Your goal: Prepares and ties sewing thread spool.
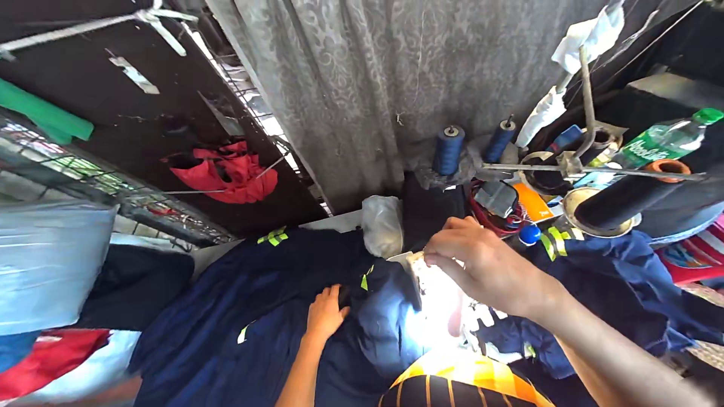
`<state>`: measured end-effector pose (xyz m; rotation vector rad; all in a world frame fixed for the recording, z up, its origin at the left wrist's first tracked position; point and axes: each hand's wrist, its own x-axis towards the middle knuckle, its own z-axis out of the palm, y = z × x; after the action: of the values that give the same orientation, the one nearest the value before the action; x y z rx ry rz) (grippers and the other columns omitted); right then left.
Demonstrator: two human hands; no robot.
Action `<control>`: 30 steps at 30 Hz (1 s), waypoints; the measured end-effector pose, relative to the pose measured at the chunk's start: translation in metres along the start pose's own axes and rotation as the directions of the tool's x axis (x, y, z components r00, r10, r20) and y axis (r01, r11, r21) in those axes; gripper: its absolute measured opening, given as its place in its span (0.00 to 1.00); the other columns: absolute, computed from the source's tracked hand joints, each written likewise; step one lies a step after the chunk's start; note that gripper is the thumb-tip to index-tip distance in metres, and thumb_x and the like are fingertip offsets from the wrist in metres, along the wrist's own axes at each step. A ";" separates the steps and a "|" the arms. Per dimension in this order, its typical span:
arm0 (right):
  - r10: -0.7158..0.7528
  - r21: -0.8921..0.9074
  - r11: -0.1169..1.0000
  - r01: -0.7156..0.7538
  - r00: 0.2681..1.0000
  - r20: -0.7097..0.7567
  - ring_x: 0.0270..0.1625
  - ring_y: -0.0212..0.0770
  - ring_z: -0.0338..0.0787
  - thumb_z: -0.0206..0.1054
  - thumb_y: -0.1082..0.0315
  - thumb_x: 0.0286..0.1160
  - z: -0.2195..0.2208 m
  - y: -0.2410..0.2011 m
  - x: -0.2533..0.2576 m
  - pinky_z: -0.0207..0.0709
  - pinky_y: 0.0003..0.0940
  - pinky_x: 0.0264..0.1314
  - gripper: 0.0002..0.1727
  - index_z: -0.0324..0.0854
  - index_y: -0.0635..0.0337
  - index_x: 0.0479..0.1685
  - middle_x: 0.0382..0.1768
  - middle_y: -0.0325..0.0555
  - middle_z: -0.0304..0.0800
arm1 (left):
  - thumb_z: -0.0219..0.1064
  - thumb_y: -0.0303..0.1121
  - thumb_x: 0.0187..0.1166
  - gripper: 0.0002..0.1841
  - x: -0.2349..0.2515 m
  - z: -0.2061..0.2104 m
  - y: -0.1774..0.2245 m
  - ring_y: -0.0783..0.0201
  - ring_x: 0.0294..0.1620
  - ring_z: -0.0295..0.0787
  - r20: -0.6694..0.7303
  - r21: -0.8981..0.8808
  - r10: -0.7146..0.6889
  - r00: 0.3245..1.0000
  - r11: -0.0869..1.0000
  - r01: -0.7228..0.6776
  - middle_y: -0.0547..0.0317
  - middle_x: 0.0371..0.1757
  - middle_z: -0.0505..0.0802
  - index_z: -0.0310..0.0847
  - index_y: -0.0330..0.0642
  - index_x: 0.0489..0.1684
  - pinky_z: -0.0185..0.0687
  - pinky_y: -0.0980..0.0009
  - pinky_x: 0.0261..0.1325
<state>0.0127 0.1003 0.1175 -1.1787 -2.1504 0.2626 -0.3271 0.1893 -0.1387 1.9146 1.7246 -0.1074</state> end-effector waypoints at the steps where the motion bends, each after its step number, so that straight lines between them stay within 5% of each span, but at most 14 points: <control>1: -0.014 -0.033 0.999 0.015 1.000 0.015 0.44 0.44 0.88 0.61 0.63 0.84 0.001 0.000 -0.002 0.75 0.43 0.50 0.13 0.89 0.56 0.36 0.33 0.39 0.92 | 0.78 0.42 0.72 0.40 0.002 0.000 0.009 0.28 0.83 0.65 0.042 0.061 -0.056 0.998 0.997 0.053 0.29 0.81 0.74 0.67 0.39 0.85 0.65 0.29 0.77; 4: -0.058 -0.149 0.987 0.065 0.997 0.050 0.46 0.45 0.87 0.60 0.62 0.85 0.007 0.000 -0.007 0.72 0.43 0.50 0.13 0.87 0.54 0.34 0.29 0.37 0.89 | 0.79 0.48 0.71 0.50 0.007 -0.027 0.038 0.26 0.90 0.50 0.112 0.132 -0.151 0.982 0.982 0.136 0.30 0.89 0.62 0.53 0.49 0.94 0.52 0.24 0.80; 6: -0.090 -0.208 0.974 0.094 0.995 0.032 0.46 0.44 0.86 0.60 0.62 0.84 0.010 0.000 -0.010 0.70 0.42 0.49 0.13 0.86 0.53 0.32 0.28 0.36 0.87 | 0.80 0.43 0.70 0.41 -0.001 -0.061 0.062 0.23 0.85 0.60 -0.066 0.007 0.084 0.994 0.996 -0.084 0.26 0.81 0.73 0.68 0.40 0.86 0.53 0.22 0.77; 7: -0.101 -0.224 0.969 0.105 0.995 0.025 0.46 0.44 0.86 0.60 0.62 0.84 0.011 -0.001 -0.011 0.71 0.42 0.49 0.13 0.86 0.53 0.32 0.27 0.36 0.87 | 0.76 0.39 0.73 0.31 -0.007 -0.078 0.077 0.26 0.78 0.71 -0.256 -0.053 0.272 0.928 0.954 -0.295 0.28 0.73 0.82 0.79 0.36 0.76 0.63 0.25 0.75; 9: -0.127 -0.238 0.962 0.131 0.991 0.033 0.45 0.44 0.86 0.60 0.62 0.84 0.009 -0.004 -0.013 0.72 0.41 0.48 0.13 0.85 0.52 0.31 0.27 0.36 0.86 | 0.65 0.32 0.78 0.18 -0.018 -0.111 0.121 0.46 0.71 0.85 -0.611 -0.066 0.539 0.580 0.696 -0.715 0.44 0.63 0.91 0.87 0.37 0.63 0.78 0.46 0.74; 10: -0.146 -0.248 0.957 0.151 0.989 0.037 0.45 0.44 0.86 0.60 0.62 0.84 0.008 -0.006 -0.013 0.73 0.40 0.48 0.13 0.85 0.53 0.31 0.27 0.36 0.86 | 0.62 0.35 0.82 0.16 -0.026 -0.130 0.149 0.53 0.73 0.84 -0.696 -0.070 0.597 0.398 0.495 -0.866 0.50 0.63 0.92 0.87 0.40 0.61 0.76 0.52 0.77; 13: -0.192 -0.282 0.938 0.201 0.980 0.058 0.41 0.43 0.85 0.60 0.63 0.84 0.003 -0.015 -0.007 0.75 0.37 0.44 0.13 0.84 0.53 0.30 0.26 0.37 0.85 | 0.49 0.52 0.92 0.23 -0.059 -0.180 0.226 0.60 0.82 0.75 -0.608 -0.141 0.791 0.067 -0.024 -0.990 0.62 0.67 0.90 0.86 0.47 0.63 0.66 0.54 0.86; 15: -0.207 -0.310 0.925 0.218 0.976 0.069 0.36 0.45 0.85 0.60 0.66 0.82 -0.005 -0.020 0.000 0.76 0.39 0.40 0.13 0.84 0.55 0.29 0.24 0.39 0.84 | 0.39 0.60 0.92 0.37 -0.067 -0.202 0.266 0.57 0.83 0.75 -0.410 -0.219 0.910 -0.069 -0.172 -0.961 0.54 0.70 0.90 0.83 0.38 0.68 0.65 0.52 0.88; 18: -0.173 -0.349 0.916 0.197 0.980 0.098 0.35 0.48 0.89 0.61 0.68 0.81 -0.030 -0.025 0.012 0.82 0.43 0.41 0.11 0.85 0.59 0.30 0.25 0.45 0.87 | 0.29 0.64 0.90 0.43 -0.042 -0.217 0.296 0.68 0.71 0.83 -0.115 -0.137 0.993 -0.014 -0.030 -0.990 0.61 0.63 0.93 0.85 0.41 0.69 0.64 0.51 0.80; 20: -0.149 -0.326 0.930 0.170 0.985 0.089 0.38 0.49 0.91 0.62 0.69 0.82 -0.052 -0.024 0.020 0.84 0.43 0.46 0.11 0.86 0.62 0.33 0.28 0.48 0.89 | 0.33 0.59 0.92 0.39 -0.014 -0.219 0.298 0.70 0.58 0.87 -0.088 -0.077 0.995 0.039 0.032 -0.997 0.63 0.46 0.95 0.91 0.42 0.51 0.68 0.55 0.71; 23: -0.142 -0.245 0.959 0.145 0.989 0.031 0.39 0.43 0.91 0.61 0.69 0.83 -0.085 -0.011 0.031 0.85 0.37 0.48 0.12 0.89 0.64 0.36 0.32 0.48 0.92 | 0.45 0.47 0.93 0.27 0.015 -0.223 0.292 0.81 0.41 0.81 -0.155 -0.172 0.987 0.033 0.006 -0.985 0.69 0.34 0.88 0.88 0.38 0.35 0.77 0.80 0.51; 25: -0.106 -0.178 0.979 0.101 0.994 -0.020 0.37 0.33 0.90 0.61 0.68 0.84 -0.104 -0.001 0.032 0.84 0.28 0.45 0.13 0.91 0.62 0.38 0.33 0.43 0.92 | 0.53 0.31 0.88 0.16 0.018 -0.231 0.288 0.80 0.39 0.82 -0.232 -0.150 0.971 0.057 0.022 -0.988 0.64 0.35 0.88 0.86 0.34 0.35 0.80 0.80 0.48; 27: -0.028 -0.107 0.994 0.020 0.997 -0.078 0.37 0.27 0.90 0.62 0.67 0.83 -0.121 0.003 0.028 0.86 0.24 0.44 0.12 0.91 0.59 0.38 0.34 0.38 0.92 | 0.51 0.28 0.88 0.15 0.017 -0.240 0.285 0.80 0.32 0.77 -0.316 -0.116 0.938 0.141 0.109 -0.987 0.65 0.31 0.85 0.83 0.34 0.35 0.75 0.81 0.40; 30: 0.068 -0.192 0.974 -0.119 0.965 -0.252 0.53 0.32 0.91 0.69 0.61 0.76 -0.147 -0.006 0.017 0.89 0.35 0.56 0.08 0.91 0.52 0.46 0.48 0.35 0.92 | 0.52 0.28 0.90 0.15 0.015 -0.262 0.280 0.78 0.29 0.75 -0.404 0.003 0.900 0.162 0.179 -0.984 0.65 0.29 0.83 0.82 0.37 0.33 0.72 0.81 0.36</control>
<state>0.0960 0.0909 0.2394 -1.3561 -1.9422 -0.0663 -0.1404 0.3144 0.1717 2.5063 0.2333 0.9437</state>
